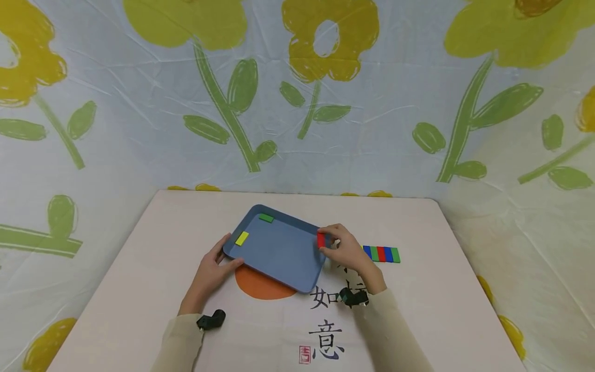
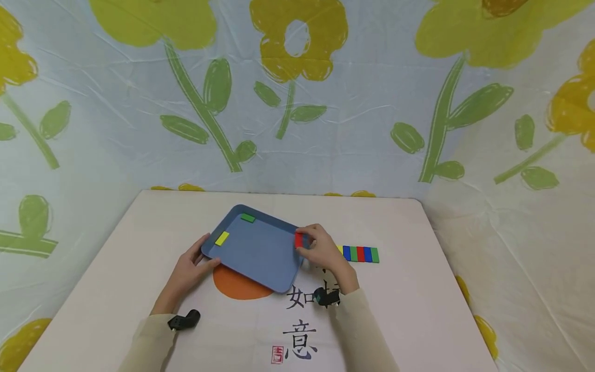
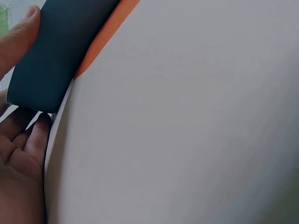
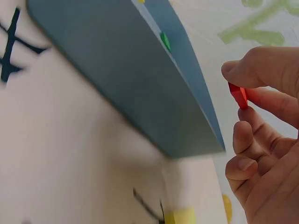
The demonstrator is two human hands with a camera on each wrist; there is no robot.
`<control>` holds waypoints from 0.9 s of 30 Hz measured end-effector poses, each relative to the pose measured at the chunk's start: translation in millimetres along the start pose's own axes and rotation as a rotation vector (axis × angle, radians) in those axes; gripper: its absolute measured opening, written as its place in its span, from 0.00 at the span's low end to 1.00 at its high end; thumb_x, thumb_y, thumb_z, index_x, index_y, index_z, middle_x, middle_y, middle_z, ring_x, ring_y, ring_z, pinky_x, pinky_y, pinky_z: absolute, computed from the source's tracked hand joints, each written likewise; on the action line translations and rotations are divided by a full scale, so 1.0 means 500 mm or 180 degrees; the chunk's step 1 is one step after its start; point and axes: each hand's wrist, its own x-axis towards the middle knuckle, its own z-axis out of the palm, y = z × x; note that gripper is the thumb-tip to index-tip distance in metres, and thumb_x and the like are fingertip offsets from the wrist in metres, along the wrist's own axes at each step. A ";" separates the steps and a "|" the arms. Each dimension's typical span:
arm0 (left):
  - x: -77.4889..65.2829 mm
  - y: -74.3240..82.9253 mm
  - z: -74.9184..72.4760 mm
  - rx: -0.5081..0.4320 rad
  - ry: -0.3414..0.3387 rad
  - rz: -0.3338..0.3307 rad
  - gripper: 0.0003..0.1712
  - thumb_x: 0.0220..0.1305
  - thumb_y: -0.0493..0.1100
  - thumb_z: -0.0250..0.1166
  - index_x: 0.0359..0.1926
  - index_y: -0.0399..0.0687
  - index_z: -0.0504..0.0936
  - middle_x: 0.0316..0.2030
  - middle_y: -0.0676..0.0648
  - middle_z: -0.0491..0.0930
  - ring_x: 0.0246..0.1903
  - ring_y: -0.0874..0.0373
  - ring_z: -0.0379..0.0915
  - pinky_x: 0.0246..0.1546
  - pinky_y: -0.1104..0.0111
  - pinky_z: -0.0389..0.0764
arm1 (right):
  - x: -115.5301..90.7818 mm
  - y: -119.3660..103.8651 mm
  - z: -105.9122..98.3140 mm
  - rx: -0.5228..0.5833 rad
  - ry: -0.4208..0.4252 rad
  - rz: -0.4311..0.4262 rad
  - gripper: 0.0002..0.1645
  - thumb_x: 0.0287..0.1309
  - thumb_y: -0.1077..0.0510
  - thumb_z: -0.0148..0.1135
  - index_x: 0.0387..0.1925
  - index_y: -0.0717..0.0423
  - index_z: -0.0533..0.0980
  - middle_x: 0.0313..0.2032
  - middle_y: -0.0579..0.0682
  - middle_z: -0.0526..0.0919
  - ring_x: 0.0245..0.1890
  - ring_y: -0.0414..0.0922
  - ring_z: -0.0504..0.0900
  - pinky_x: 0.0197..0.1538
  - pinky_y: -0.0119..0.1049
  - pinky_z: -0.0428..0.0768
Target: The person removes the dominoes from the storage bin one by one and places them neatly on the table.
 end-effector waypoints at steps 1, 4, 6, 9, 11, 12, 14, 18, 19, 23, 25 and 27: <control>0.001 -0.001 0.000 0.0003 -0.0003 0.0005 0.53 0.65 0.60 0.73 0.84 0.63 0.55 0.82 0.40 0.54 0.80 0.40 0.55 0.77 0.53 0.66 | -0.008 0.005 -0.006 0.0011 0.0042 0.0023 0.28 0.62 0.59 0.73 0.63 0.57 0.80 0.61 0.59 0.77 0.43 0.49 0.76 0.34 0.30 0.75; 0.001 -0.001 -0.001 -0.0007 -0.0012 0.0006 0.53 0.65 0.60 0.74 0.84 0.64 0.55 0.82 0.41 0.54 0.80 0.41 0.55 0.77 0.52 0.66 | -0.031 0.022 -0.025 0.0025 0.0138 0.0105 0.28 0.61 0.60 0.72 0.63 0.59 0.80 0.60 0.60 0.76 0.44 0.51 0.77 0.33 0.30 0.75; 0.001 -0.001 -0.001 -0.0012 -0.0009 0.0013 0.53 0.65 0.60 0.74 0.84 0.64 0.55 0.82 0.42 0.53 0.80 0.41 0.56 0.77 0.52 0.66 | -0.045 0.033 -0.039 0.0006 0.0197 0.0169 0.29 0.61 0.61 0.72 0.64 0.59 0.79 0.60 0.61 0.76 0.45 0.52 0.77 0.33 0.31 0.76; 0.001 -0.001 -0.001 -0.0022 0.0008 0.0048 0.53 0.65 0.59 0.74 0.84 0.63 0.55 0.82 0.42 0.54 0.80 0.41 0.56 0.77 0.52 0.67 | -0.063 0.050 -0.060 -0.0039 0.0263 0.0310 0.30 0.61 0.61 0.71 0.65 0.59 0.78 0.61 0.61 0.76 0.46 0.53 0.76 0.34 0.32 0.78; 0.002 -0.003 0.000 -0.0024 0.0018 0.0073 0.53 0.65 0.59 0.74 0.84 0.63 0.55 0.82 0.43 0.54 0.80 0.42 0.55 0.77 0.53 0.67 | -0.074 0.063 -0.073 -0.0112 0.0312 0.0388 0.30 0.61 0.61 0.71 0.65 0.58 0.78 0.61 0.60 0.76 0.46 0.53 0.76 0.35 0.32 0.78; 0.002 -0.003 0.000 -0.0021 0.0019 0.0076 0.53 0.65 0.59 0.74 0.83 0.62 0.55 0.82 0.43 0.54 0.80 0.42 0.55 0.77 0.53 0.66 | -0.080 0.070 -0.080 -0.0146 0.0328 0.0422 0.30 0.61 0.62 0.71 0.65 0.58 0.78 0.61 0.60 0.76 0.46 0.53 0.76 0.35 0.32 0.78; 0.002 -0.004 0.001 -0.0006 0.0024 0.0079 0.53 0.66 0.59 0.74 0.84 0.62 0.55 0.82 0.42 0.54 0.80 0.41 0.55 0.76 0.54 0.66 | -0.093 0.083 -0.094 -0.0223 0.0360 0.0469 0.29 0.61 0.62 0.71 0.65 0.58 0.79 0.60 0.60 0.76 0.45 0.52 0.76 0.37 0.33 0.78; -0.001 -0.002 0.001 0.0020 0.0031 0.0032 0.53 0.65 0.60 0.73 0.84 0.62 0.55 0.82 0.43 0.54 0.80 0.42 0.55 0.77 0.53 0.66 | -0.116 0.108 -0.122 -0.0372 0.0396 0.0489 0.28 0.60 0.64 0.70 0.63 0.58 0.79 0.58 0.61 0.77 0.43 0.50 0.75 0.42 0.34 0.76; -0.002 -0.001 0.002 0.0024 0.0042 0.0032 0.53 0.65 0.60 0.74 0.84 0.62 0.55 0.82 0.43 0.54 0.80 0.42 0.56 0.77 0.53 0.66 | -0.121 0.114 -0.128 -0.0422 0.0404 0.0497 0.28 0.60 0.64 0.69 0.63 0.59 0.79 0.58 0.61 0.77 0.43 0.50 0.75 0.42 0.35 0.76; -0.002 0.002 0.001 0.0024 0.0062 0.0049 0.54 0.65 0.59 0.74 0.84 0.61 0.56 0.82 0.43 0.54 0.80 0.42 0.56 0.77 0.53 0.66 | -0.138 0.134 -0.151 -0.0561 0.0423 0.0588 0.29 0.60 0.63 0.69 0.64 0.59 0.79 0.59 0.62 0.76 0.44 0.52 0.75 0.41 0.35 0.77; -0.002 0.003 0.002 0.0013 0.0059 0.0060 0.54 0.65 0.59 0.74 0.83 0.60 0.56 0.82 0.43 0.54 0.80 0.42 0.55 0.76 0.54 0.66 | -0.146 0.142 -0.160 -0.0638 0.0423 0.0675 0.29 0.60 0.62 0.69 0.64 0.59 0.78 0.60 0.61 0.76 0.45 0.53 0.76 0.41 0.36 0.78; -0.001 0.003 0.002 0.0011 0.0044 0.0060 0.53 0.65 0.58 0.74 0.83 0.60 0.56 0.82 0.43 0.54 0.80 0.42 0.55 0.76 0.55 0.66 | -0.152 0.150 -0.169 -0.0684 0.0416 0.0748 0.30 0.60 0.62 0.69 0.65 0.59 0.78 0.61 0.62 0.75 0.47 0.54 0.77 0.42 0.37 0.79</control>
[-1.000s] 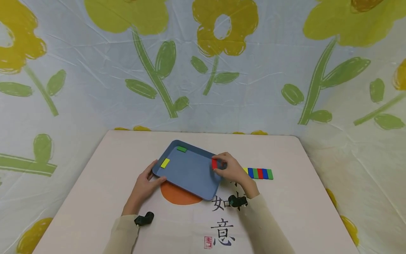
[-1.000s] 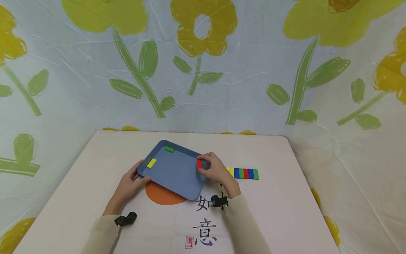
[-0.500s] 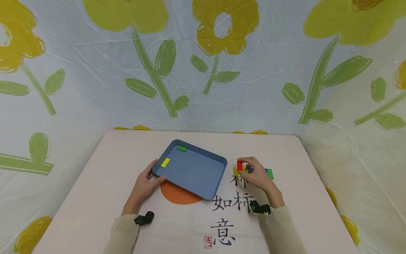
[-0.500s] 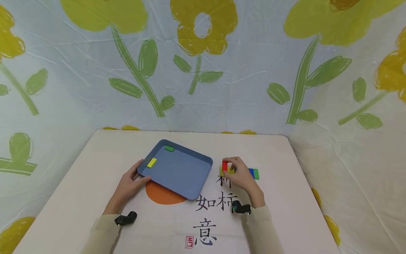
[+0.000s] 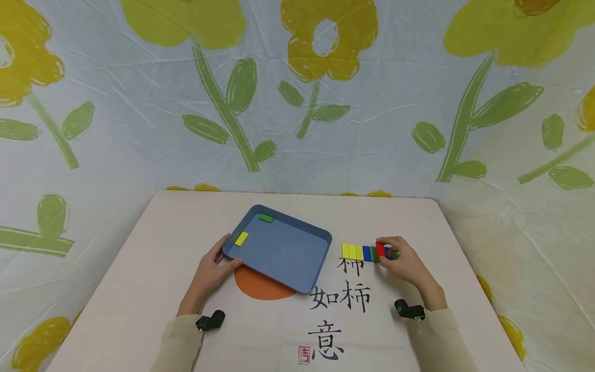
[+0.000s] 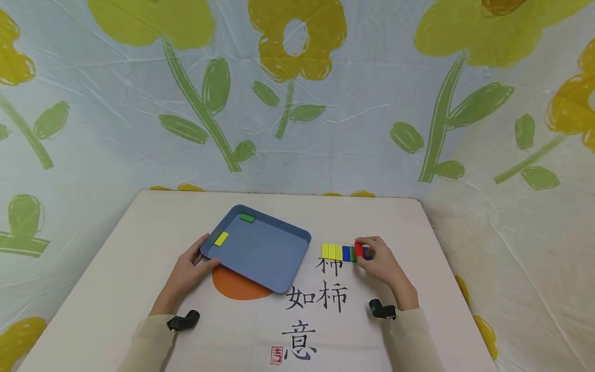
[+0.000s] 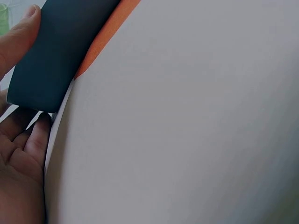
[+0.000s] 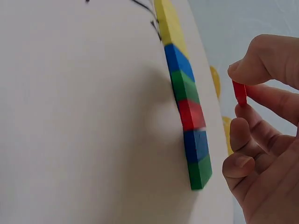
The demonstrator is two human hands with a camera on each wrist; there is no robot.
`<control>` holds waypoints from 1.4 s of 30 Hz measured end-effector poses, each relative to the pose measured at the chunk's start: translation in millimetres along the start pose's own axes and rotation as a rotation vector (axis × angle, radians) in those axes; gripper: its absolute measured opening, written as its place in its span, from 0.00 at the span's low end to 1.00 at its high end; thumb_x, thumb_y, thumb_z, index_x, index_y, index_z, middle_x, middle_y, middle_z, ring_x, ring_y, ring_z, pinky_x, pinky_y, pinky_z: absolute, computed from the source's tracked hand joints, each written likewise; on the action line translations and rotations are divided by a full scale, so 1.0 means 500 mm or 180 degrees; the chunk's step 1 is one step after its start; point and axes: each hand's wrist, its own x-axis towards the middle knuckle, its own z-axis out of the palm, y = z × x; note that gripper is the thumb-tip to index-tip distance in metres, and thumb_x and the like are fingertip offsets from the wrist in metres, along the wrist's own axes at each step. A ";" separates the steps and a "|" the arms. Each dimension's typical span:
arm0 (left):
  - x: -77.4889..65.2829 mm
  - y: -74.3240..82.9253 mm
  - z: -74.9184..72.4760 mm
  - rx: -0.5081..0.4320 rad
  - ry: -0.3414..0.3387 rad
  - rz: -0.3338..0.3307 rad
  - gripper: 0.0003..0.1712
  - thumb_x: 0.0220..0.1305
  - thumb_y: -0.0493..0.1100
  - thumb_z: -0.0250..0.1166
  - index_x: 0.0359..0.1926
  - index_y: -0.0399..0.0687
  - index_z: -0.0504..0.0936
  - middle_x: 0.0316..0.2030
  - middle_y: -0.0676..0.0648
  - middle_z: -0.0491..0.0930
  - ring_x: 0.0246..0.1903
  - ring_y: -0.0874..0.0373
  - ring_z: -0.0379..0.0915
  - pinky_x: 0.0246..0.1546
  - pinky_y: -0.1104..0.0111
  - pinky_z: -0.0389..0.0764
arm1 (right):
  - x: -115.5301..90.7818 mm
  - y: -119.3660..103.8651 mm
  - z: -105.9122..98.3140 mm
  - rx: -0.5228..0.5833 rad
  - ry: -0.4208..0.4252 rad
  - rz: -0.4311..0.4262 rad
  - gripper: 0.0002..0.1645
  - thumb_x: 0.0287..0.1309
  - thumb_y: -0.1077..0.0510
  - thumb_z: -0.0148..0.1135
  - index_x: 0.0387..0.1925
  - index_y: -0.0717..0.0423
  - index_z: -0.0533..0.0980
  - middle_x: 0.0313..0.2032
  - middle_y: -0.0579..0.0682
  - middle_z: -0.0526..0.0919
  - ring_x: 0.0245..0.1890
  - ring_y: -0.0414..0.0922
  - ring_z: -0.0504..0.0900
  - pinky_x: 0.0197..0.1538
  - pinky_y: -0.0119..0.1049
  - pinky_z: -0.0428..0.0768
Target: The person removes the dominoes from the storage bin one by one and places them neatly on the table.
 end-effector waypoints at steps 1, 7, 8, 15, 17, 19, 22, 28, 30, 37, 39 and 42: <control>0.000 0.000 0.000 -0.0005 -0.0004 0.0000 0.53 0.65 0.58 0.74 0.83 0.60 0.56 0.82 0.42 0.54 0.80 0.42 0.55 0.76 0.55 0.66 | -0.002 0.005 -0.003 -0.0023 0.0000 0.0030 0.30 0.60 0.62 0.69 0.65 0.59 0.78 0.61 0.62 0.75 0.48 0.55 0.77 0.42 0.38 0.79; 0.000 0.000 0.000 -0.0001 0.0003 -0.0023 0.54 0.65 0.60 0.74 0.83 0.61 0.56 0.82 0.43 0.54 0.80 0.42 0.55 0.77 0.53 0.66 | -0.009 0.031 -0.023 -0.0055 0.0001 0.0037 0.30 0.59 0.64 0.67 0.64 0.62 0.78 0.60 0.64 0.75 0.46 0.55 0.78 0.41 0.38 0.78; 0.000 0.000 0.000 0.0001 0.0007 -0.0029 0.54 0.64 0.60 0.74 0.83 0.61 0.56 0.82 0.44 0.54 0.80 0.42 0.55 0.77 0.53 0.66 | -0.009 0.035 -0.027 -0.0051 0.0006 0.0020 0.29 0.59 0.64 0.67 0.64 0.62 0.78 0.60 0.65 0.75 0.46 0.55 0.78 0.41 0.38 0.79; 0.000 -0.002 0.000 0.0004 -0.0009 -0.0009 0.54 0.65 0.60 0.74 0.84 0.60 0.56 0.82 0.42 0.54 0.80 0.41 0.54 0.77 0.53 0.66 | -0.015 0.066 -0.049 -0.0079 0.0008 -0.0006 0.29 0.60 0.66 0.65 0.64 0.65 0.77 0.61 0.67 0.74 0.49 0.58 0.81 0.49 0.48 0.85; 0.000 -0.002 0.000 0.0017 -0.0006 0.0001 0.54 0.65 0.60 0.74 0.84 0.60 0.56 0.82 0.43 0.54 0.80 0.41 0.54 0.77 0.53 0.66 | -0.018 0.073 -0.053 -0.0099 -0.0015 0.0034 0.30 0.60 0.65 0.65 0.65 0.65 0.76 0.61 0.68 0.74 0.49 0.59 0.81 0.49 0.47 0.86; 0.000 -0.002 0.000 0.0035 -0.0003 0.0006 0.54 0.65 0.60 0.74 0.84 0.60 0.56 0.82 0.42 0.54 0.80 0.41 0.55 0.77 0.53 0.66 | -0.019 0.080 -0.055 -0.0099 -0.0024 0.0070 0.30 0.60 0.65 0.66 0.64 0.66 0.76 0.60 0.68 0.74 0.49 0.59 0.81 0.47 0.43 0.86; 0.000 -0.001 0.000 0.0027 0.0012 -0.0008 0.54 0.65 0.60 0.74 0.83 0.60 0.56 0.82 0.43 0.54 0.80 0.41 0.55 0.77 0.52 0.66 | -0.020 0.090 -0.057 -0.0089 -0.0040 0.0098 0.30 0.59 0.65 0.68 0.64 0.66 0.76 0.59 0.68 0.75 0.48 0.59 0.82 0.44 0.40 0.85; -0.001 -0.002 0.001 0.0024 0.0008 -0.0023 0.54 0.65 0.60 0.74 0.83 0.61 0.56 0.82 0.43 0.54 0.80 0.41 0.55 0.77 0.52 0.66 | -0.016 0.111 -0.055 -0.0178 -0.0007 0.0031 0.29 0.56 0.66 0.69 0.61 0.70 0.77 0.56 0.71 0.76 0.45 0.59 0.80 0.46 0.44 0.85; -0.001 -0.002 0.001 0.0017 -0.0007 -0.0042 0.54 0.64 0.60 0.74 0.84 0.62 0.55 0.82 0.43 0.54 0.80 0.42 0.55 0.77 0.53 0.67 | -0.015 0.115 -0.053 -0.0219 -0.0012 0.0026 0.29 0.55 0.66 0.69 0.60 0.71 0.77 0.55 0.72 0.77 0.46 0.59 0.79 0.47 0.47 0.84; 0.003 -0.002 0.000 0.0004 -0.0011 -0.0082 0.55 0.63 0.62 0.75 0.83 0.64 0.56 0.82 0.44 0.54 0.80 0.42 0.56 0.77 0.52 0.67 | -0.009 0.116 -0.046 -0.0307 -0.0052 -0.0004 0.29 0.54 0.67 0.66 0.60 0.71 0.77 0.58 0.73 0.76 0.50 0.63 0.78 0.54 0.61 0.82; 0.002 -0.001 0.000 0.0011 -0.0010 -0.0062 0.55 0.63 0.62 0.74 0.83 0.63 0.55 0.82 0.44 0.54 0.80 0.42 0.55 0.77 0.52 0.67 | -0.008 0.114 -0.045 -0.0307 -0.0065 -0.0018 0.29 0.54 0.67 0.66 0.60 0.71 0.77 0.57 0.74 0.75 0.50 0.64 0.78 0.54 0.63 0.82; 0.002 0.000 -0.001 0.0013 0.0000 -0.0068 0.55 0.63 0.61 0.75 0.83 0.63 0.56 0.82 0.44 0.54 0.80 0.43 0.56 0.77 0.53 0.67 | -0.008 0.114 -0.044 -0.0330 -0.0067 -0.0017 0.29 0.54 0.67 0.66 0.59 0.71 0.77 0.57 0.74 0.75 0.50 0.64 0.79 0.55 0.64 0.82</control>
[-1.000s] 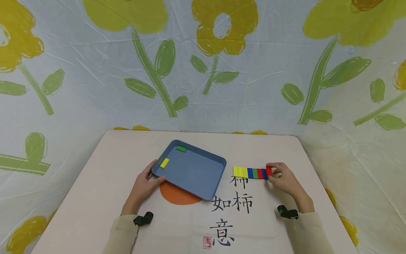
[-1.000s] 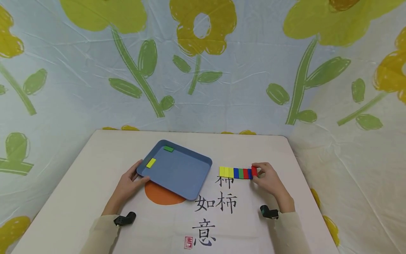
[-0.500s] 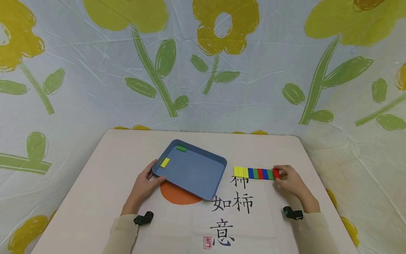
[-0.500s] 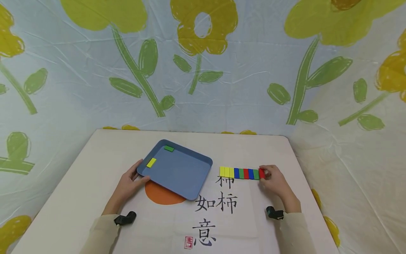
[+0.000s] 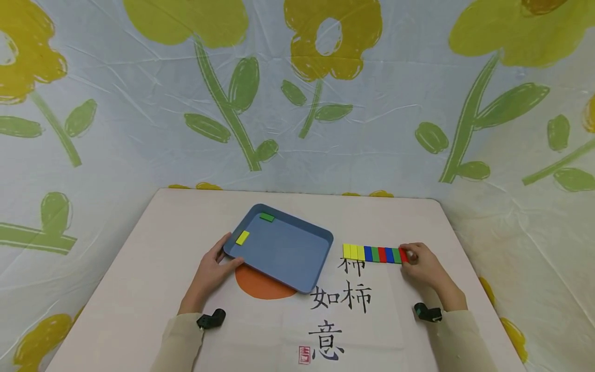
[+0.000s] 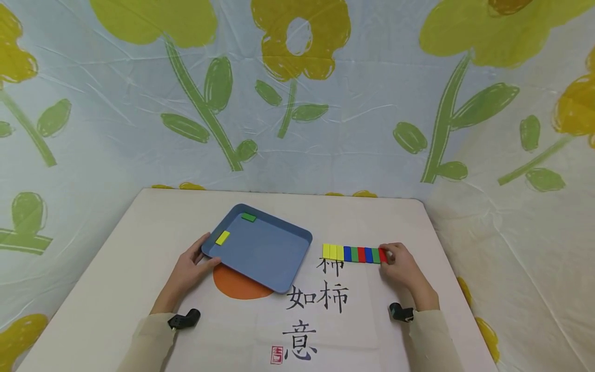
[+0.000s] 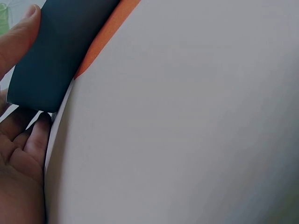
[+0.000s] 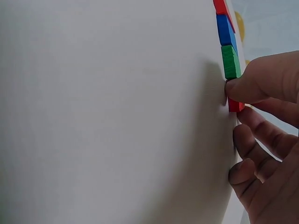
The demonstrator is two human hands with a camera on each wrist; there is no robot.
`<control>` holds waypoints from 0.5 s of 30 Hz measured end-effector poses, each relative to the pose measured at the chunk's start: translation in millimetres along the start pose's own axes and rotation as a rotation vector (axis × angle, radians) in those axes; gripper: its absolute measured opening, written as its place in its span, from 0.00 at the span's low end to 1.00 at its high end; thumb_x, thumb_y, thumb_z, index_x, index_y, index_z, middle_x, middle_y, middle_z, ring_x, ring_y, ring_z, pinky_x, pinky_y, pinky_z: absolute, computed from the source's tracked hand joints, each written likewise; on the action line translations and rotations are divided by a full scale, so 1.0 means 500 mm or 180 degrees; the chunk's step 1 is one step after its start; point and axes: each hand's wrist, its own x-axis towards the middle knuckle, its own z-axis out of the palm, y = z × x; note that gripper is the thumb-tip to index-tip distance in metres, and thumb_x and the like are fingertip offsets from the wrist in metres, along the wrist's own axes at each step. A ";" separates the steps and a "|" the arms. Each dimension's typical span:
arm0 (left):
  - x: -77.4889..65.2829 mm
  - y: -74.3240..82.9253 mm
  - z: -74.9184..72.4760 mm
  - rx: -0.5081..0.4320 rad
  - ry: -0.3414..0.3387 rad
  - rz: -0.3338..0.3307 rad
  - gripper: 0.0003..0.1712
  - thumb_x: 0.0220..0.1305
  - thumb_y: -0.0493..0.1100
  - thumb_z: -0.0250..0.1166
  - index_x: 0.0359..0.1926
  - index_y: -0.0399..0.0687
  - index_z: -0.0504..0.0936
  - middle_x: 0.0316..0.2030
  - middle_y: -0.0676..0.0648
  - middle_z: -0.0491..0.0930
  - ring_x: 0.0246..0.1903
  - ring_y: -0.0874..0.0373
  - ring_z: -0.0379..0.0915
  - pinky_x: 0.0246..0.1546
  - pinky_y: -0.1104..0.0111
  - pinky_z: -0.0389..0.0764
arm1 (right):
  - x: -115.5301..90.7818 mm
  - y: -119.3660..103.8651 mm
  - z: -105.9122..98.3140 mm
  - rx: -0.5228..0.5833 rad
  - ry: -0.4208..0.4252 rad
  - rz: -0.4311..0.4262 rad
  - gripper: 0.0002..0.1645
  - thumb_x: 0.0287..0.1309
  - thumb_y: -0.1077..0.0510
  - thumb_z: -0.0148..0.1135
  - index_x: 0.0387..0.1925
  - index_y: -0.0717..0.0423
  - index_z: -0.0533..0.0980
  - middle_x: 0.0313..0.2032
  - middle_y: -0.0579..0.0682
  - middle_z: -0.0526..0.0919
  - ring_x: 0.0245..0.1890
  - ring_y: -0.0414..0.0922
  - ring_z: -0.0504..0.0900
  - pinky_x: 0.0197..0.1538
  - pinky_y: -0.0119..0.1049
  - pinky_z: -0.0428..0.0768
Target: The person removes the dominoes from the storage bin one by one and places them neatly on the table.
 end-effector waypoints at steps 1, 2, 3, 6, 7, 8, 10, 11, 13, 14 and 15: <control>0.000 0.000 0.000 0.0005 -0.0007 0.0006 0.55 0.64 0.61 0.75 0.83 0.62 0.55 0.82 0.43 0.54 0.80 0.42 0.56 0.77 0.53 0.67 | 0.000 0.000 0.000 -0.0008 0.0000 0.0004 0.28 0.54 0.67 0.66 0.59 0.71 0.77 0.57 0.74 0.75 0.50 0.64 0.79 0.55 0.64 0.82; 0.000 -0.001 0.000 0.0004 -0.0009 0.0010 0.55 0.64 0.61 0.74 0.84 0.62 0.55 0.82 0.43 0.54 0.80 0.42 0.55 0.77 0.53 0.67 | -0.001 0.001 0.002 -0.0014 0.0002 0.0012 0.28 0.54 0.67 0.66 0.59 0.71 0.78 0.57 0.74 0.75 0.50 0.64 0.79 0.55 0.64 0.82; 0.000 -0.001 0.000 -0.0003 -0.0015 0.0013 0.55 0.64 0.61 0.74 0.84 0.62 0.55 0.82 0.43 0.54 0.80 0.42 0.55 0.77 0.53 0.67 | -0.001 0.002 0.003 -0.0016 0.0008 0.0018 0.28 0.54 0.68 0.66 0.59 0.70 0.78 0.57 0.74 0.75 0.50 0.63 0.79 0.55 0.63 0.82; 0.001 -0.002 0.001 -0.0004 -0.0016 0.0006 0.54 0.64 0.61 0.74 0.84 0.62 0.55 0.82 0.43 0.54 0.80 0.43 0.55 0.77 0.54 0.67 | 0.000 0.005 0.005 -0.0006 0.0019 0.0010 0.28 0.54 0.68 0.66 0.58 0.70 0.78 0.57 0.73 0.76 0.49 0.63 0.79 0.55 0.63 0.83; 0.001 -0.002 0.001 -0.0008 -0.0019 0.0011 0.54 0.64 0.61 0.74 0.84 0.62 0.55 0.82 0.43 0.54 0.80 0.42 0.55 0.77 0.53 0.67 | 0.000 0.006 0.005 -0.0005 0.0025 0.0004 0.28 0.53 0.68 0.66 0.58 0.70 0.78 0.57 0.73 0.76 0.49 0.63 0.79 0.55 0.63 0.83; 0.001 -0.002 0.001 -0.0006 -0.0019 0.0011 0.54 0.64 0.61 0.74 0.84 0.62 0.55 0.82 0.43 0.54 0.80 0.42 0.55 0.77 0.53 0.67 | 0.000 0.006 0.006 0.0000 0.0034 -0.0001 0.28 0.53 0.68 0.65 0.58 0.70 0.78 0.57 0.73 0.76 0.49 0.62 0.79 0.55 0.63 0.83; 0.000 -0.002 0.000 -0.0021 -0.0027 -0.0006 0.54 0.65 0.61 0.74 0.84 0.63 0.55 0.82 0.42 0.54 0.80 0.42 0.55 0.77 0.53 0.66 | 0.000 0.006 0.006 0.0000 0.0041 0.0008 0.28 0.54 0.68 0.66 0.58 0.70 0.78 0.57 0.73 0.76 0.48 0.61 0.78 0.52 0.60 0.83; 0.000 -0.002 0.000 -0.0031 -0.0031 -0.0008 0.54 0.65 0.61 0.74 0.84 0.63 0.55 0.82 0.42 0.53 0.80 0.41 0.55 0.77 0.53 0.66 | 0.000 0.006 0.007 0.0001 0.0043 0.0021 0.28 0.54 0.68 0.66 0.58 0.70 0.78 0.57 0.73 0.76 0.47 0.60 0.78 0.51 0.58 0.83; -0.002 -0.002 0.000 -0.0062 -0.0037 -0.0014 0.54 0.65 0.60 0.74 0.84 0.64 0.55 0.83 0.42 0.53 0.80 0.41 0.55 0.77 0.53 0.66 | 0.000 0.005 0.008 0.0004 0.0046 0.0050 0.27 0.55 0.68 0.66 0.59 0.70 0.78 0.56 0.72 0.76 0.46 0.58 0.77 0.49 0.54 0.83; -0.003 -0.003 0.000 -0.0069 -0.0041 -0.0016 0.54 0.65 0.60 0.74 0.84 0.64 0.55 0.83 0.42 0.53 0.80 0.41 0.55 0.77 0.53 0.66 | -0.001 0.005 0.008 0.0007 0.0048 0.0063 0.27 0.55 0.68 0.66 0.59 0.70 0.78 0.56 0.72 0.76 0.46 0.57 0.77 0.48 0.53 0.82; -0.003 -0.003 0.000 -0.0078 -0.0040 -0.0020 0.54 0.64 0.60 0.74 0.84 0.64 0.55 0.83 0.41 0.53 0.80 0.41 0.56 0.77 0.53 0.66 | -0.001 0.004 0.008 0.0009 0.0041 0.0071 0.27 0.55 0.68 0.67 0.59 0.70 0.78 0.56 0.72 0.76 0.46 0.57 0.77 0.47 0.52 0.82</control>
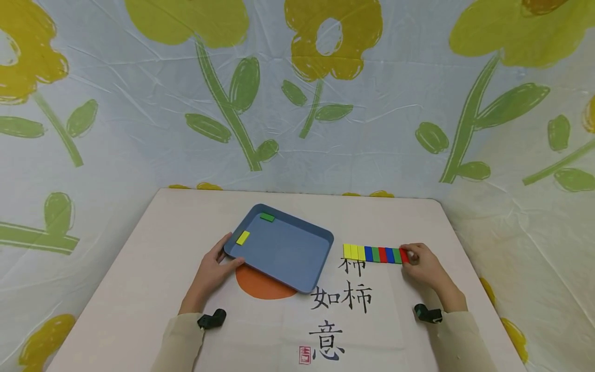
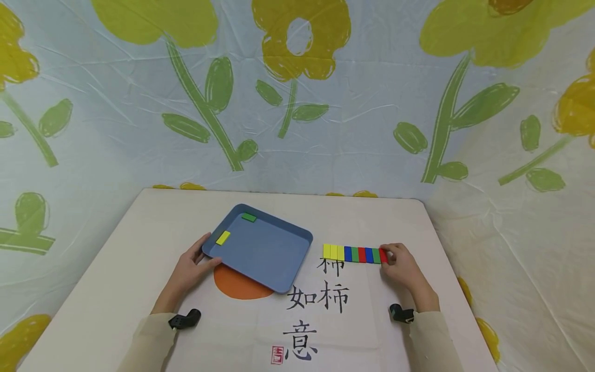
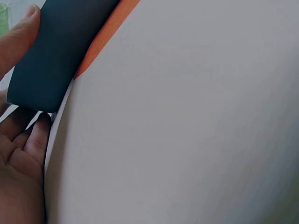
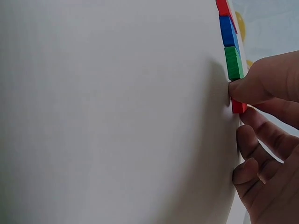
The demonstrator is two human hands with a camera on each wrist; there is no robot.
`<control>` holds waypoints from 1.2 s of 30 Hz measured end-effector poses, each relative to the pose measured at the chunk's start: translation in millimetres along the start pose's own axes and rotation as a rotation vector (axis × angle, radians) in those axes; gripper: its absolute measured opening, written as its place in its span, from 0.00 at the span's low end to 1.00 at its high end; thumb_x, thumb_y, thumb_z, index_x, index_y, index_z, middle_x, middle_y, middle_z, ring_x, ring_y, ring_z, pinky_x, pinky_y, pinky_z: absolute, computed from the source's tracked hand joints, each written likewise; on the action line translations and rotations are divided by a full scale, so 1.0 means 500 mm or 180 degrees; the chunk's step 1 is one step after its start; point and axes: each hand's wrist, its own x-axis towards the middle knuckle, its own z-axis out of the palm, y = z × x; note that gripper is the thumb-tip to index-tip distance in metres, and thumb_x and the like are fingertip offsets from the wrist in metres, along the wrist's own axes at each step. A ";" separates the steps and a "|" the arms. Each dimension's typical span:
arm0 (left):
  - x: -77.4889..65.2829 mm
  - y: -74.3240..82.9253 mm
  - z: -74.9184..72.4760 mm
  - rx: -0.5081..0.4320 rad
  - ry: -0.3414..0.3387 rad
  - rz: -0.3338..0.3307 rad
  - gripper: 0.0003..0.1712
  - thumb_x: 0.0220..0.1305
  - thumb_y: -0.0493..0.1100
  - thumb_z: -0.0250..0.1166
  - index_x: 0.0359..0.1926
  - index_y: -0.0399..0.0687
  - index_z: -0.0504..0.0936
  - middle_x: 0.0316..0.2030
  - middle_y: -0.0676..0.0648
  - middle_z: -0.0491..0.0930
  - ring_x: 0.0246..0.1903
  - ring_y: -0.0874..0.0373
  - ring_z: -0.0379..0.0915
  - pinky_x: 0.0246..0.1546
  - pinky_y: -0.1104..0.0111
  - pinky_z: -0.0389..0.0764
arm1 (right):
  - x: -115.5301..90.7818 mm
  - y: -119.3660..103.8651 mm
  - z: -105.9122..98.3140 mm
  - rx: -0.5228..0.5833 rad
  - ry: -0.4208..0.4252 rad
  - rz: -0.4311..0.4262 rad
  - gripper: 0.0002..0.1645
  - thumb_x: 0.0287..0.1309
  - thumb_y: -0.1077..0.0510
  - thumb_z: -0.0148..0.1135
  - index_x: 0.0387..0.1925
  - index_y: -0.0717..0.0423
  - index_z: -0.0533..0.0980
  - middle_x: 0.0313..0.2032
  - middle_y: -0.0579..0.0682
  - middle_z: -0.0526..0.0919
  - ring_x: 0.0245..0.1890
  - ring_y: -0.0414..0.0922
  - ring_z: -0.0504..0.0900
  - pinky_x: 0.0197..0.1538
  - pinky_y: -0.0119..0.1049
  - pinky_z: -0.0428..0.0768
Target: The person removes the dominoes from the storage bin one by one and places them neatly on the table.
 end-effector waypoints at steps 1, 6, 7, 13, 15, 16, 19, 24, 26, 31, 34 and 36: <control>0.000 0.000 0.000 0.0001 0.0001 0.0008 0.54 0.65 0.59 0.74 0.84 0.64 0.55 0.83 0.41 0.53 0.80 0.40 0.56 0.77 0.53 0.66 | -0.001 0.000 -0.001 0.0007 -0.0003 0.0002 0.28 0.55 0.68 0.67 0.59 0.70 0.78 0.56 0.72 0.76 0.46 0.57 0.77 0.48 0.52 0.82; 0.000 0.002 0.000 0.0004 0.0004 0.0001 0.54 0.65 0.59 0.74 0.84 0.64 0.54 0.82 0.41 0.53 0.80 0.40 0.56 0.77 0.53 0.66 | -0.005 -0.003 -0.006 0.0089 -0.0052 0.0002 0.30 0.56 0.67 0.68 0.62 0.70 0.77 0.58 0.72 0.75 0.48 0.59 0.77 0.50 0.54 0.83; -0.001 0.002 -0.001 0.0000 0.0003 -0.0003 0.54 0.65 0.59 0.74 0.84 0.64 0.55 0.82 0.41 0.53 0.80 0.40 0.56 0.77 0.53 0.66 | -0.006 -0.004 -0.007 0.0101 -0.0064 0.0010 0.30 0.57 0.67 0.68 0.62 0.70 0.76 0.59 0.72 0.75 0.48 0.58 0.77 0.49 0.53 0.82; -0.001 0.002 -0.002 -0.0017 -0.0003 -0.0008 0.54 0.65 0.59 0.74 0.84 0.63 0.55 0.83 0.41 0.53 0.80 0.41 0.55 0.77 0.54 0.66 | -0.008 -0.015 -0.020 0.0092 -0.0188 0.0083 0.34 0.60 0.63 0.69 0.66 0.70 0.73 0.56 0.71 0.75 0.46 0.56 0.74 0.44 0.43 0.81; 0.000 0.002 -0.002 -0.0020 -0.0002 -0.0007 0.54 0.65 0.59 0.74 0.84 0.62 0.55 0.83 0.41 0.53 0.80 0.41 0.55 0.77 0.54 0.66 | -0.007 -0.024 -0.026 0.0106 -0.0239 0.0122 0.35 0.62 0.60 0.69 0.68 0.70 0.71 0.57 0.72 0.75 0.46 0.56 0.75 0.42 0.41 0.81; 0.000 0.003 -0.002 -0.0020 -0.0002 -0.0007 0.54 0.65 0.59 0.74 0.84 0.62 0.55 0.83 0.41 0.53 0.80 0.41 0.55 0.77 0.54 0.66 | -0.006 -0.030 -0.028 0.0109 -0.0250 0.0141 0.35 0.63 0.58 0.69 0.68 0.69 0.71 0.58 0.72 0.75 0.47 0.57 0.77 0.43 0.41 0.82; -0.001 0.003 -0.001 -0.0027 -0.0003 -0.0003 0.54 0.65 0.59 0.74 0.84 0.62 0.55 0.83 0.42 0.53 0.80 0.41 0.55 0.77 0.54 0.66 | 0.002 -0.051 -0.035 0.0112 -0.0268 0.0152 0.38 0.66 0.52 0.69 0.70 0.68 0.69 0.62 0.73 0.73 0.49 0.59 0.79 0.45 0.45 0.85; -0.002 0.002 0.000 -0.0054 -0.0007 -0.0017 0.54 0.65 0.59 0.74 0.84 0.62 0.55 0.83 0.42 0.53 0.80 0.41 0.54 0.77 0.54 0.65 | 0.029 -0.096 -0.037 0.0125 -0.0274 0.0026 0.41 0.68 0.49 0.68 0.73 0.66 0.67 0.67 0.72 0.70 0.56 0.64 0.78 0.52 0.56 0.86; -0.002 0.002 0.000 -0.0049 -0.0008 -0.0014 0.54 0.65 0.59 0.74 0.84 0.62 0.55 0.83 0.42 0.53 0.80 0.41 0.54 0.77 0.54 0.65 | 0.044 -0.116 -0.031 0.0135 -0.0273 -0.0049 0.42 0.68 0.48 0.67 0.74 0.66 0.66 0.68 0.72 0.69 0.58 0.66 0.77 0.54 0.60 0.85; -0.001 0.001 0.000 -0.0026 0.0003 0.0036 0.54 0.65 0.59 0.74 0.84 0.61 0.55 0.82 0.41 0.53 0.80 0.41 0.55 0.76 0.55 0.66 | 0.085 -0.171 -0.003 0.0156 -0.0306 -0.0339 0.40 0.69 0.50 0.67 0.75 0.64 0.66 0.69 0.70 0.70 0.60 0.66 0.78 0.58 0.64 0.83; 0.000 0.000 0.000 -0.0035 0.0012 0.0040 0.54 0.65 0.58 0.74 0.84 0.61 0.55 0.82 0.42 0.53 0.80 0.41 0.55 0.76 0.55 0.66 | 0.105 -0.213 0.016 0.0277 -0.0417 -0.0542 0.40 0.69 0.51 0.67 0.75 0.64 0.66 0.70 0.69 0.69 0.61 0.66 0.78 0.57 0.62 0.85; 0.000 -0.001 0.000 -0.0034 0.0010 0.0028 0.54 0.65 0.59 0.74 0.84 0.62 0.55 0.82 0.42 0.53 0.80 0.41 0.56 0.76 0.55 0.66 | 0.116 -0.244 0.029 0.0393 -0.0511 -0.0634 0.40 0.69 0.51 0.66 0.75 0.62 0.66 0.70 0.68 0.69 0.62 0.66 0.77 0.56 0.60 0.86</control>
